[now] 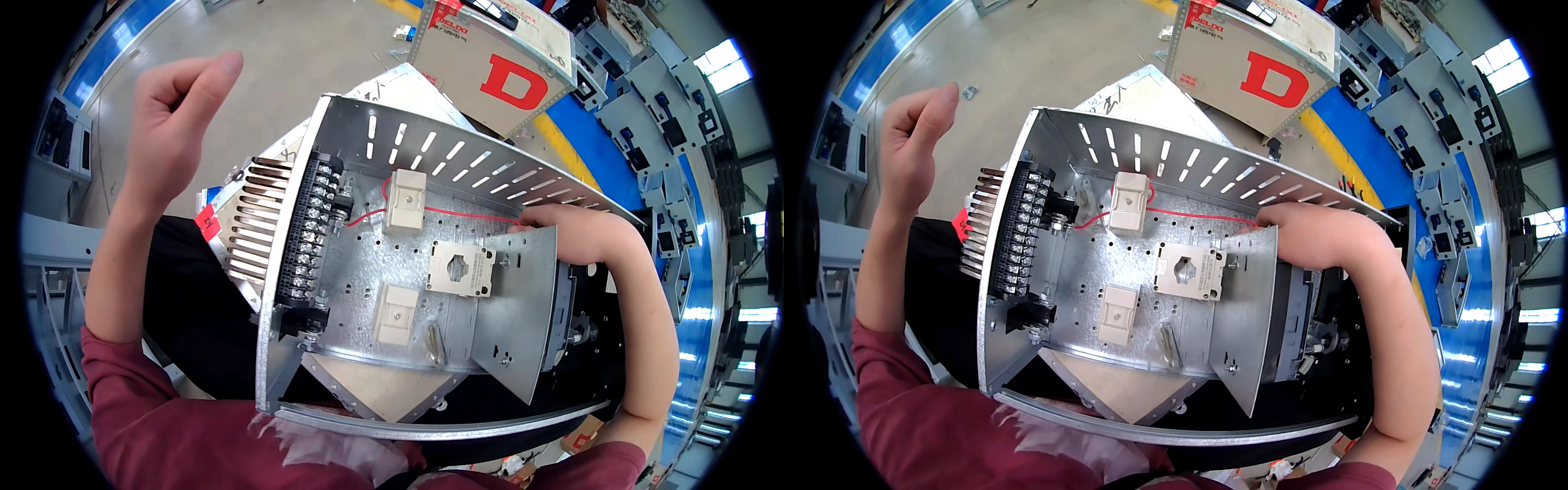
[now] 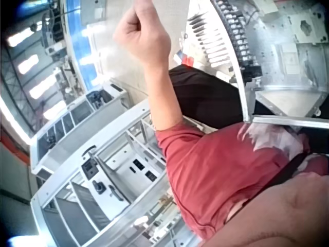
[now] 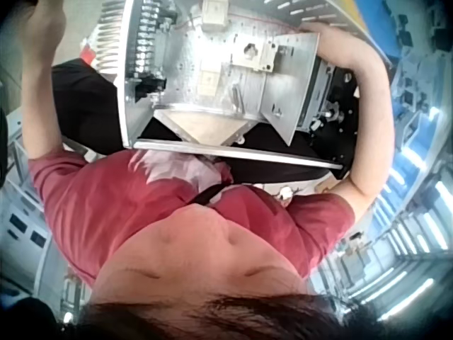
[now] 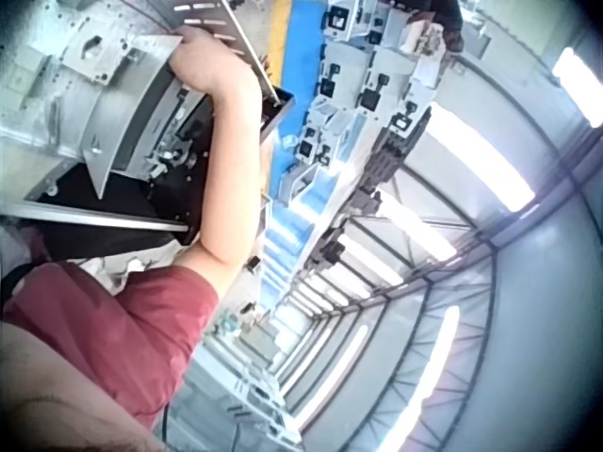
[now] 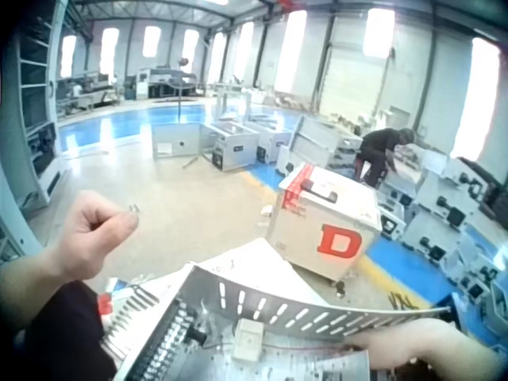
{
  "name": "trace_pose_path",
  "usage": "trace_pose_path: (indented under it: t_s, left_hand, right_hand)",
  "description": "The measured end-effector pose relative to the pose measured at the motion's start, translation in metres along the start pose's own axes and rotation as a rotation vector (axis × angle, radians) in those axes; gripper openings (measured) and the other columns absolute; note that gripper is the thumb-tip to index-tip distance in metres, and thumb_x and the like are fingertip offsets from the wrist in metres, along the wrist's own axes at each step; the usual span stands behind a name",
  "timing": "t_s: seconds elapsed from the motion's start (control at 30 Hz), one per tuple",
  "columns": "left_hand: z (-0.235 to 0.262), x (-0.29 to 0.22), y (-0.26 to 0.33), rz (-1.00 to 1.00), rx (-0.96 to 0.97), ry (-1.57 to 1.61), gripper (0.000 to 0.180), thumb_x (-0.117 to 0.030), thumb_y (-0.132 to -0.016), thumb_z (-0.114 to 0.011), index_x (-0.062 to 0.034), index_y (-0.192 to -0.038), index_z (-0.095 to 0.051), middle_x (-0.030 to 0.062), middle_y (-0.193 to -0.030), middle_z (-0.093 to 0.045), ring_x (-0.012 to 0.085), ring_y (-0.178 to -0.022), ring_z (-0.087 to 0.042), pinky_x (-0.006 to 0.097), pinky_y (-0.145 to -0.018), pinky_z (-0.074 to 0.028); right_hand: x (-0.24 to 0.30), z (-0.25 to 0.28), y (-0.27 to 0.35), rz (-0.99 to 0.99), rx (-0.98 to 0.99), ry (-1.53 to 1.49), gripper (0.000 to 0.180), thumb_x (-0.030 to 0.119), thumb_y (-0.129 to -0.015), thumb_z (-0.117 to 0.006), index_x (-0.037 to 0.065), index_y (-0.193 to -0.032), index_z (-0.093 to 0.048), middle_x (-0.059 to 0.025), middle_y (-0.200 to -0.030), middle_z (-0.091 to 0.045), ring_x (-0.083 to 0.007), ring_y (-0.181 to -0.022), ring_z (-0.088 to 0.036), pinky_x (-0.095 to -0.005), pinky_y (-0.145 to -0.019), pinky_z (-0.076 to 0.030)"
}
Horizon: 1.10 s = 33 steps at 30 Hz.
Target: The person sits on the floor and wires a yellow cable into a metal electrical box. They thread the wire through internal components and connect it to terminal blocks.
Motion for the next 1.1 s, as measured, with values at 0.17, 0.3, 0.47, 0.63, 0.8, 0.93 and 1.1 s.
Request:
trace_pose_path:
  t_s: [0.17,0.3,0.47,0.63,0.8,0.93,1.1]
  left_hand:
    - [-0.001,-0.001,-0.001,0.002,0.038,0.002,0.055,-0.025,-0.122,-0.072,-0.0071,-0.077,-0.045,-0.012,-0.074,-0.033,0.0025,-0.07,-0.026,0.034,-0.062,-0.019]
    - [-0.003,-0.002,0.002,0.013,0.048,-0.014,0.055,-0.024,-0.122,-0.071,-0.0068,-0.077,-0.045,-0.0117,-0.074,-0.033,0.0026,-0.071,-0.027,0.034,-0.062,-0.019]
    - [-0.004,-0.004,0.002,0.004,0.042,-0.008,0.054,-0.022,-0.122,-0.071,-0.0055,-0.078,-0.046,-0.0113,-0.074,-0.033,0.0026,-0.07,-0.027,0.034,-0.062,-0.02]
    - [-0.005,-0.011,0.007,0.054,0.093,-0.04,0.053,-0.021,-0.122,-0.065,-0.0078,-0.08,-0.036,-0.0056,-0.077,-0.033,0.007,-0.073,-0.028,0.034,-0.066,-0.021]
    - [-0.01,-0.02,0.012,0.007,0.105,-0.057,0.051,-0.017,-0.122,-0.065,-0.0048,-0.081,-0.036,-0.0034,-0.076,-0.034,0.0084,-0.072,-0.029,0.035,-0.066,-0.022]
    - [-0.012,-0.023,0.01,0.005,0.126,-0.064,0.049,-0.016,-0.122,-0.064,-0.0039,-0.082,-0.037,-0.003,-0.077,-0.035,0.009,-0.072,-0.03,0.036,-0.066,-0.022]
    - [-0.014,-0.027,0.01,-0.007,0.138,-0.052,0.049,-0.016,-0.122,-0.064,-0.0031,-0.083,-0.037,-0.003,-0.077,-0.035,0.0092,-0.073,-0.03,0.036,-0.066,-0.023]
  right_hand:
    - [0.0,0.0,-0.001,0.005,0.009,-0.007,0.056,0.059,-0.117,-0.069,0.012,-0.144,-0.081,-0.016,-0.134,-0.084,-0.0306,-0.121,-0.079,-0.0419,-0.105,-0.061]
    - [0.0,0.0,0.0,0.0,0.009,0.007,0.057,0.061,-0.117,-0.068,0.013,-0.145,-0.081,-0.0159,-0.136,-0.083,-0.0314,-0.123,-0.079,-0.0425,-0.106,-0.061]
    - [0.002,0.001,0.0,-0.01,0.019,0.008,0.056,0.061,-0.117,-0.068,0.013,-0.143,-0.081,-0.0148,-0.134,-0.084,-0.0304,-0.122,-0.08,-0.0417,-0.104,-0.061]
    - [0.005,0.003,0.003,-0.047,0.022,0.027,0.051,0.055,-0.115,-0.071,0.013,-0.142,-0.081,-0.012,-0.132,-0.085,-0.0301,-0.12,-0.081,-0.0414,-0.102,-0.062]
    - [0.004,0.003,0.004,-0.014,0.024,0.046,0.053,0.051,-0.114,-0.068,0.015,-0.152,-0.079,-0.0131,-0.147,-0.081,-0.0317,-0.136,-0.077,-0.0437,-0.114,-0.059]
    - [-0.001,0.0,0.0,-0.038,0.006,0.054,0.055,0.055,-0.114,-0.07,0.015,-0.151,-0.079,-0.013,-0.143,-0.083,-0.0318,-0.134,-0.078,-0.0429,-0.113,-0.06]
    - [0.002,0.003,0.002,-0.005,0.019,0.041,0.059,0.061,-0.114,-0.069,0.016,-0.152,-0.079,-0.0153,-0.146,-0.082,-0.0334,-0.135,-0.077,-0.0438,-0.114,-0.06]
Point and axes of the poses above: each hand's wrist, its own y-axis away from the middle knuckle, its own z-axis out of the back of the hand, x = y × z, the point moved 5 cm from there along -y, towards the middle knuckle
